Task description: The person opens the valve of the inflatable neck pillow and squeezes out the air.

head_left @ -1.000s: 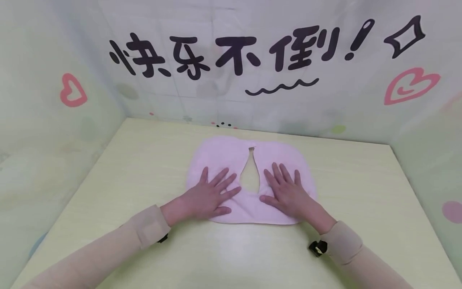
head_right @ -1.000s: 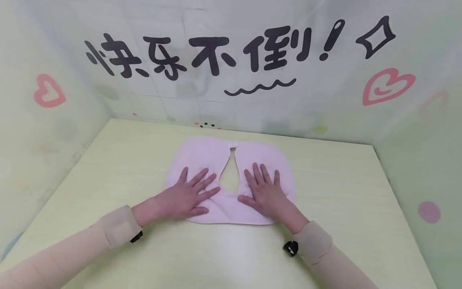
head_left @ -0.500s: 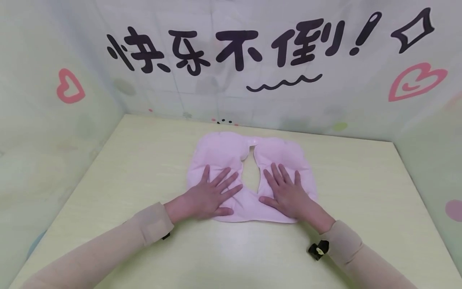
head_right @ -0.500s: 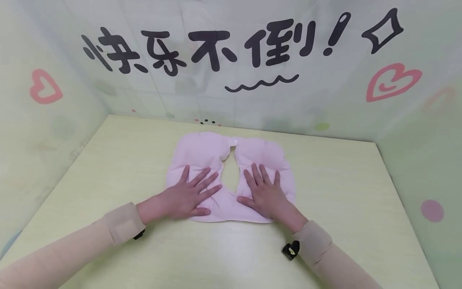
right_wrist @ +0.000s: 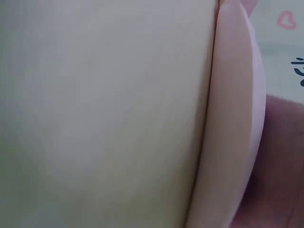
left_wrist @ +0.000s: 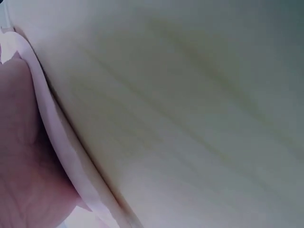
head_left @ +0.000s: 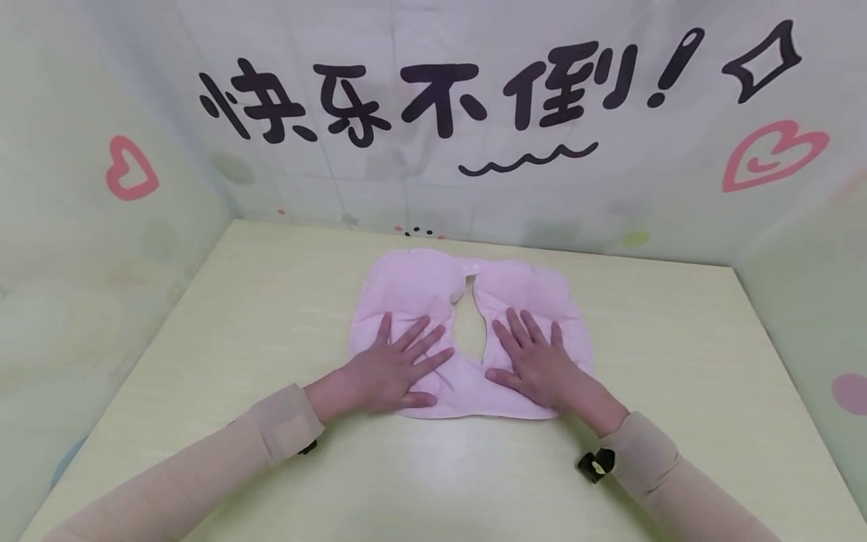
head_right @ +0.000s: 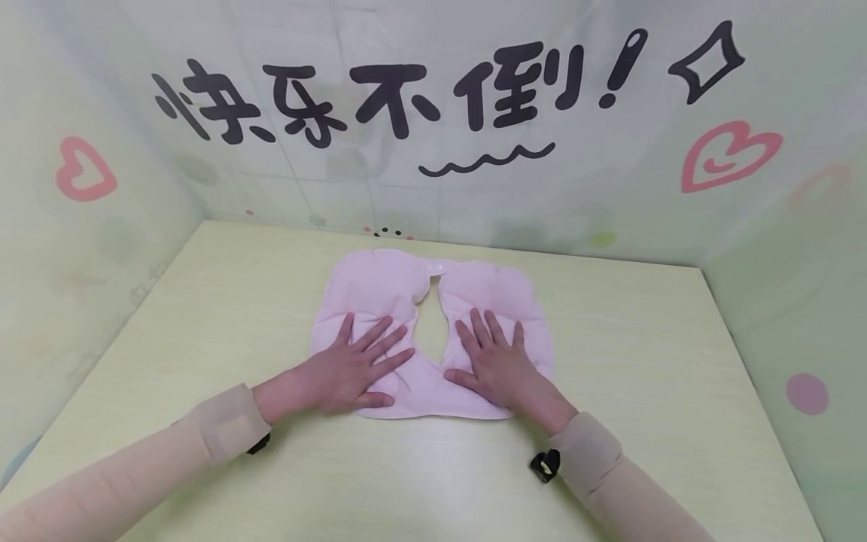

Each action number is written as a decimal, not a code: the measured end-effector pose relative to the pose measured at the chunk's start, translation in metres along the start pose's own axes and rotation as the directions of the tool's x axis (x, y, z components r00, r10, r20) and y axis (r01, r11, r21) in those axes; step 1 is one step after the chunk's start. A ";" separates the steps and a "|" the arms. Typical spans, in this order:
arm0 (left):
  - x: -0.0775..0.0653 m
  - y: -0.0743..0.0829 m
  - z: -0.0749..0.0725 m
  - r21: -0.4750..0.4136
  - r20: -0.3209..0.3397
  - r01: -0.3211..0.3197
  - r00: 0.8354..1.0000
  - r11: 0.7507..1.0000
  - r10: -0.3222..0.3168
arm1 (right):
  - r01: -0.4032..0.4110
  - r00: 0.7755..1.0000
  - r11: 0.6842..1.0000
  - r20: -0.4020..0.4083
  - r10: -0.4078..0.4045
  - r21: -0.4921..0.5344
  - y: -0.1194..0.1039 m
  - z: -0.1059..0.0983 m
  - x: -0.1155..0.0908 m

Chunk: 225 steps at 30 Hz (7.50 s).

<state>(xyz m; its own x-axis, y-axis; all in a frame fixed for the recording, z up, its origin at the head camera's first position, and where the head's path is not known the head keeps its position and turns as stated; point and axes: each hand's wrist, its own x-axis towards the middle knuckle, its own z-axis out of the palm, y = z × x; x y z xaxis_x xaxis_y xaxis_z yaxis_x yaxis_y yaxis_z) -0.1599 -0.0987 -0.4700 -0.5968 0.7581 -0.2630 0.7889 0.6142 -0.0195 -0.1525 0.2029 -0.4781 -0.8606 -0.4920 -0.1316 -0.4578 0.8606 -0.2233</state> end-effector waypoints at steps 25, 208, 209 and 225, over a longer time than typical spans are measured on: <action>0.074 -0.058 -0.032 -0.216 -0.123 0.176 0.971 0.960 -0.206 | -0.073 0.997 0.996 0.026 0.072 0.047 0.023 -0.023 0.059; 0.016 -0.120 -0.020 -0.935 0.354 0.249 0.675 -0.252 -0.647 | -0.412 0.819 0.338 0.181 0.544 0.846 0.094 -0.051 -0.010; 0.015 -0.120 -0.019 -0.938 0.345 0.236 0.671 -0.252 -0.656 | -0.406 0.820 0.347 0.169 0.547 0.845 0.095 -0.050 -0.010; 0.040 -0.125 -0.014 -0.958 0.281 0.224 0.623 -0.178 -0.730 | -0.379 0.778 0.332 0.103 0.620 0.864 0.117 -0.043 -0.013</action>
<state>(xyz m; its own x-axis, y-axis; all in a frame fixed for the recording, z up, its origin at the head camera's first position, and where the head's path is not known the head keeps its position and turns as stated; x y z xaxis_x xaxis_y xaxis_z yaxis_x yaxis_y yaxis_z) -0.2840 -0.1419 -0.4647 -0.9065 -0.0378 -0.4204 -0.4143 0.2702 0.8691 -0.2046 0.3159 -0.4611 -0.9303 0.1375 -0.3400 0.3667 0.3580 -0.8587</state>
